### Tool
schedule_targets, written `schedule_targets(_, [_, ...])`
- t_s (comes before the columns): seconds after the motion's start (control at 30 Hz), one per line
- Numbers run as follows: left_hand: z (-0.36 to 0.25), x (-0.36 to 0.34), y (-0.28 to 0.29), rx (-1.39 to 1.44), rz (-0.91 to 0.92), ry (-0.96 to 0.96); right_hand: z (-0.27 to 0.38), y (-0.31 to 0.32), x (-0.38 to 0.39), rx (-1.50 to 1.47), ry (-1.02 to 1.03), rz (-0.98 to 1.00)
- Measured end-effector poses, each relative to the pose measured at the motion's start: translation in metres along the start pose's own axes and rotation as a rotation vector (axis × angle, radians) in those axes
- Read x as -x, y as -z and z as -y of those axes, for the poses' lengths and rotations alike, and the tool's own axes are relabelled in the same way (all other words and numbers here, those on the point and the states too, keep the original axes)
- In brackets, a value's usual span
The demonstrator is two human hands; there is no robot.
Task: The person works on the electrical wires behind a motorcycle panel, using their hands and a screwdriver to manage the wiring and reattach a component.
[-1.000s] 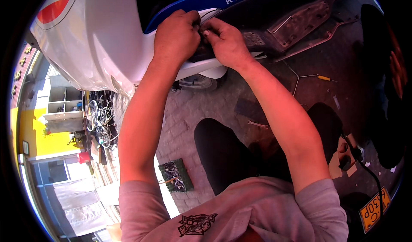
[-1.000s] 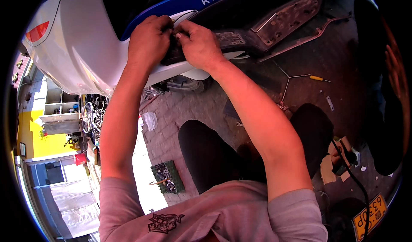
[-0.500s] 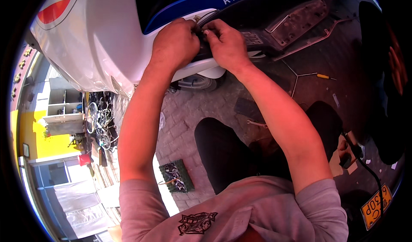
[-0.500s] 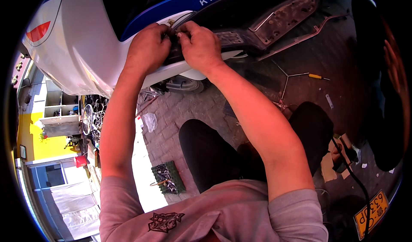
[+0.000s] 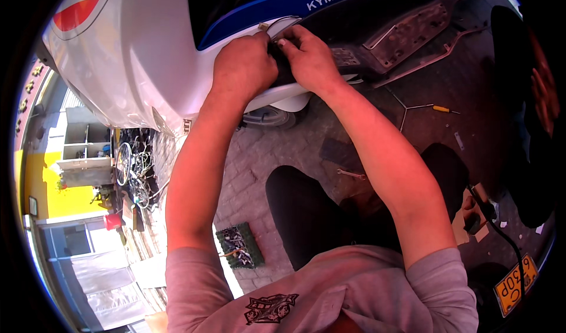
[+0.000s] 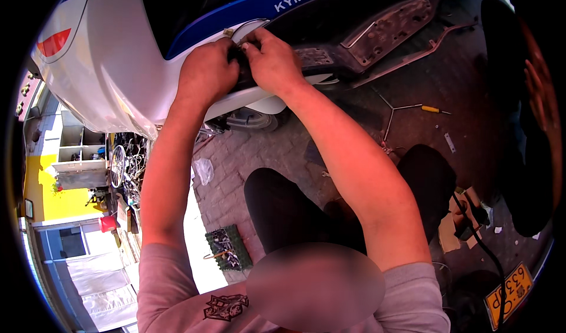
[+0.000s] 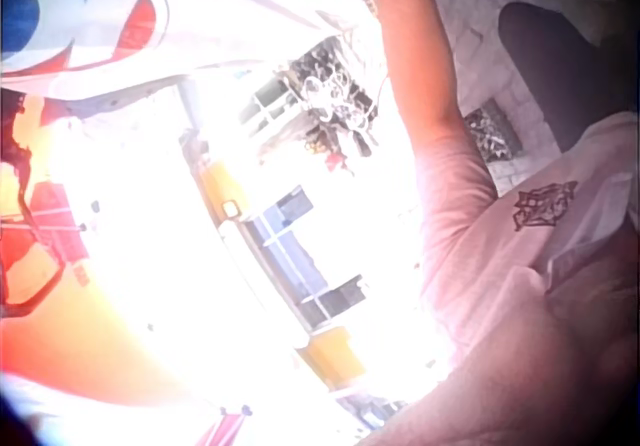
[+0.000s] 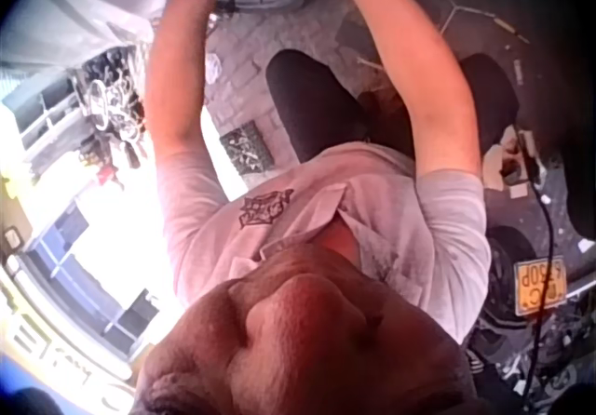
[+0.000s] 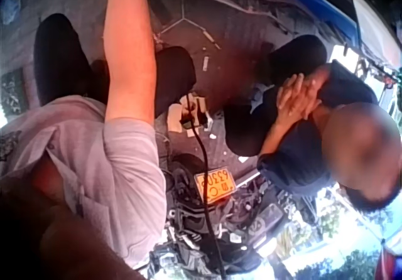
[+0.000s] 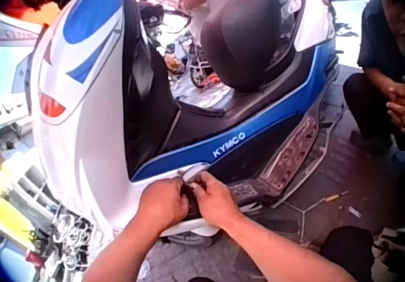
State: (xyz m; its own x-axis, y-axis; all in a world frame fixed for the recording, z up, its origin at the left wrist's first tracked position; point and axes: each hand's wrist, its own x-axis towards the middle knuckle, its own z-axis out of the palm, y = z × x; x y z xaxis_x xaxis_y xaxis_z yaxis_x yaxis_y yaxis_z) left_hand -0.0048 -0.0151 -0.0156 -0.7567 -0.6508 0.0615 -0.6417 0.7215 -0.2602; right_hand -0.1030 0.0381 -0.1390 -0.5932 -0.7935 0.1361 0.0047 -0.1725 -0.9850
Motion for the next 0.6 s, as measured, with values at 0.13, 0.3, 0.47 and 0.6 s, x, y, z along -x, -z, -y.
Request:
schedule_targets(0.13, [-0.003,-0.001,0.000,-0.018,0.004,-0.002,-0.002,0.003,-0.005,-0.043,-0.010,0.039])
schedule_targets(0.3, [-0.006,0.005,0.001,0.033,-0.086,-0.010,-0.001,0.005,-0.006,-0.055,-0.023,0.050])
schedule_targets(0.47, [0.005,0.004,-0.001,0.005,-0.120,-0.077,0.005,0.003,-0.006,-0.059,-0.006,0.063])
schedule_targets(0.6, [0.004,0.003,0.005,-0.064,-0.182,-0.125,0.012,0.007,-0.012,-0.190,0.007,0.109])
